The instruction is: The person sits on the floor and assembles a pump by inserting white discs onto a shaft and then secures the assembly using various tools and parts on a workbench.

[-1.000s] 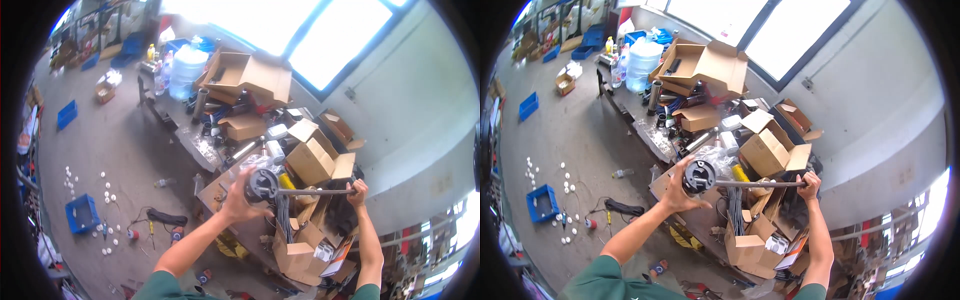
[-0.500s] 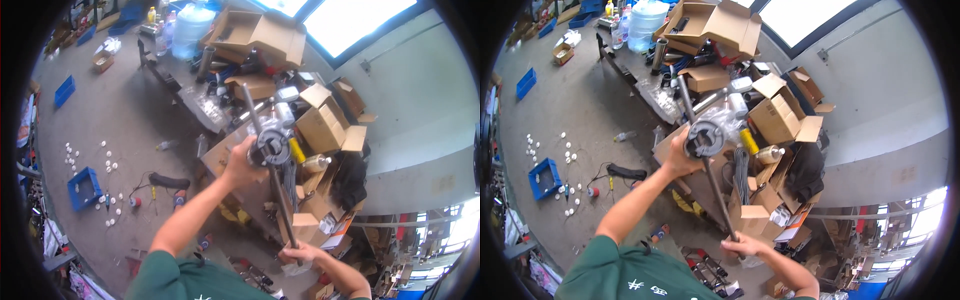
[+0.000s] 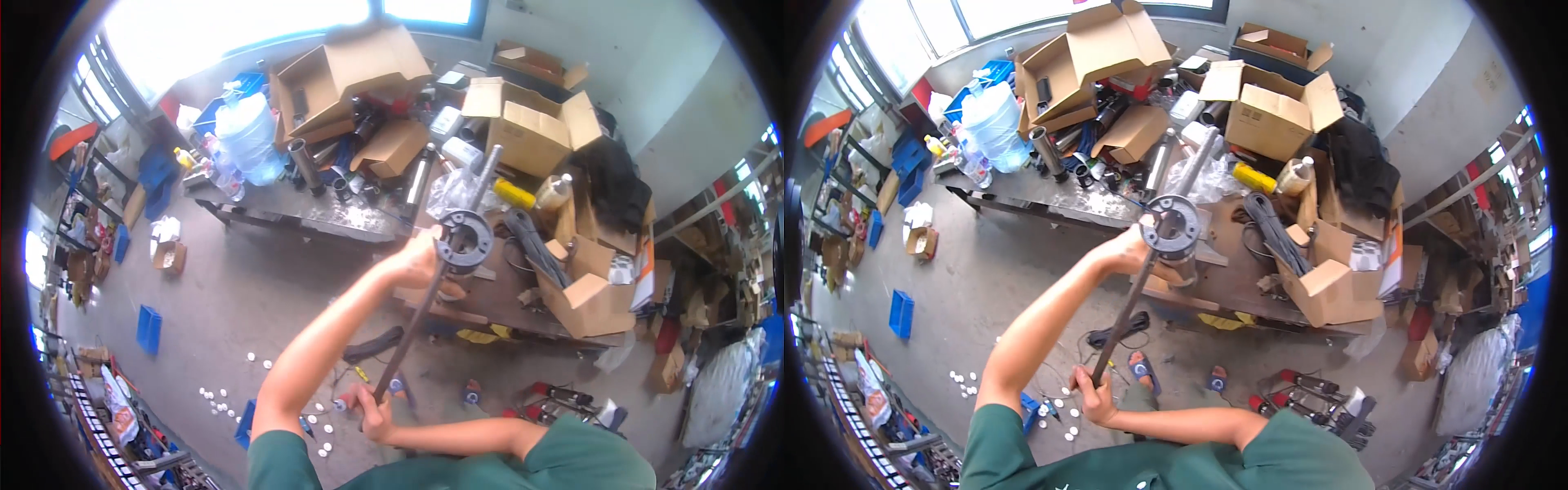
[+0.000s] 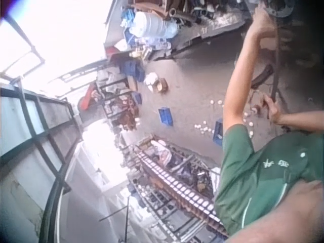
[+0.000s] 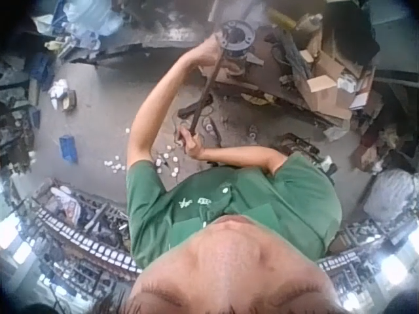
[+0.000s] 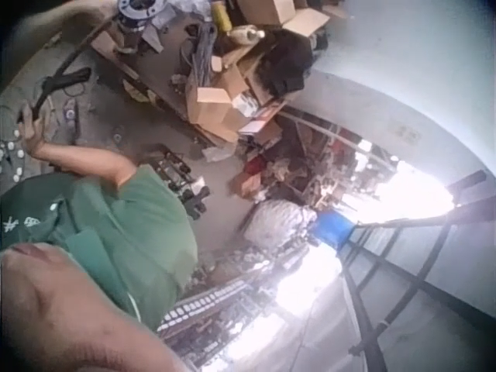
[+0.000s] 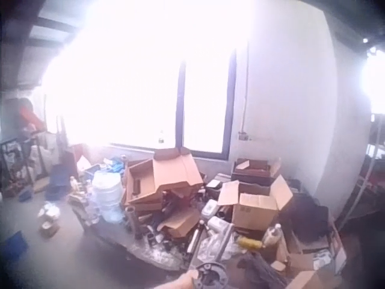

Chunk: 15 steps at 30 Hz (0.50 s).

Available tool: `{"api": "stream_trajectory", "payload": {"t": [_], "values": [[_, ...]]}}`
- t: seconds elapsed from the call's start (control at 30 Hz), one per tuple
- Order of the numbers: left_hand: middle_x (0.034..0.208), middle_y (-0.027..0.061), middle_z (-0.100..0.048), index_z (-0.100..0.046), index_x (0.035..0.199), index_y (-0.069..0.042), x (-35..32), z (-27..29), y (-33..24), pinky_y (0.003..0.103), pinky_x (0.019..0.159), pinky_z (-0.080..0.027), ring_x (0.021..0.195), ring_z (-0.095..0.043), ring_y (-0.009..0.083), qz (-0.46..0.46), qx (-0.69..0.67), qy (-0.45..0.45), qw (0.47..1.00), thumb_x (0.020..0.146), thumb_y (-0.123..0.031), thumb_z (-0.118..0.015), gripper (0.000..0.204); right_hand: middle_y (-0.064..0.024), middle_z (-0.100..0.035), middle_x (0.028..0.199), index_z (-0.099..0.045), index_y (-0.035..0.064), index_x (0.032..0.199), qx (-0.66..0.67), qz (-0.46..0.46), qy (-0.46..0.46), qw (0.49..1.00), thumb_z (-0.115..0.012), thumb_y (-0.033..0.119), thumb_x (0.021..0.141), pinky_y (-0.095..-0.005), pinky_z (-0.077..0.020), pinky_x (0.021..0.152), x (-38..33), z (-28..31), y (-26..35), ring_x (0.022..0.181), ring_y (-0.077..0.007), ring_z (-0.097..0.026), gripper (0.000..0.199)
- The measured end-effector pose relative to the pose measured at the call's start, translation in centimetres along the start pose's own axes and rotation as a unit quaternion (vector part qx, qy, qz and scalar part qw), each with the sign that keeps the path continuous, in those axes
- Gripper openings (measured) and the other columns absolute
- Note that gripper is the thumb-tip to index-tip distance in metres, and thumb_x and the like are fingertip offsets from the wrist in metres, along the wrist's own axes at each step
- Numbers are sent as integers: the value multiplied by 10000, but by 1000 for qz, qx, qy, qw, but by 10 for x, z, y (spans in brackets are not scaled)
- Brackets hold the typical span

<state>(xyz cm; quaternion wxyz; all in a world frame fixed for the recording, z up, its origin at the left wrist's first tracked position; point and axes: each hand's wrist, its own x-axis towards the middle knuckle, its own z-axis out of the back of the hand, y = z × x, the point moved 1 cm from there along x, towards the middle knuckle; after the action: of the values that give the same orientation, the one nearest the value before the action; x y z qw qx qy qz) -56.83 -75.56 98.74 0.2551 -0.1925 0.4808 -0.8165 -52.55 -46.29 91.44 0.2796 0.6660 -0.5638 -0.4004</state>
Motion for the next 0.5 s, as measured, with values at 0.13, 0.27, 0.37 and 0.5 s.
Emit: {"api": "stream_trajectory", "payload": {"t": [0.13,0.27,0.37,0.5], "values": [[1417,143,-596,-539,1444,-11,-75,-26,-1,371,1093,-449,1273,-574,231,182,-199,-176,947,1004,-339,-714,575,-66,-560,1014,-555,13,1286,-218,260,-98,936,-496,291,1097,-296,-429,738,44,55,49,881,-114,-518,342],[1090,114,-734,-651,1321,-18,-278,-85,-60,380,759,-561,906,-702,226,360,-534,-188,742,1101,-517,-476,573,-168,-493,1361,-456,24,1405,-414,529,-246,699,-701,187,968,-469,-359,1110,204,168,234,1273,-319,-490,527],[864,93,-713,-673,1152,-1,-259,-114,-137,417,670,-520,739,-666,267,365,-112,-307,872,969,-255,-659,314,-93,-568,1395,-620,170,1348,-663,634,14,398,-801,158,747,-453,-361,1126,287,119,313,1391,-307,-469,627],[820,207,-692,-640,1124,-72,-123,-130,-150,528,725,-545,735,-657,466,237,351,-447,788,857,-143,-637,277,-42,-769,1020,-779,243,1140,-770,481,234,347,-788,124,786,-420,-603,817,415,173,389,969,-301,-743,373]]}}
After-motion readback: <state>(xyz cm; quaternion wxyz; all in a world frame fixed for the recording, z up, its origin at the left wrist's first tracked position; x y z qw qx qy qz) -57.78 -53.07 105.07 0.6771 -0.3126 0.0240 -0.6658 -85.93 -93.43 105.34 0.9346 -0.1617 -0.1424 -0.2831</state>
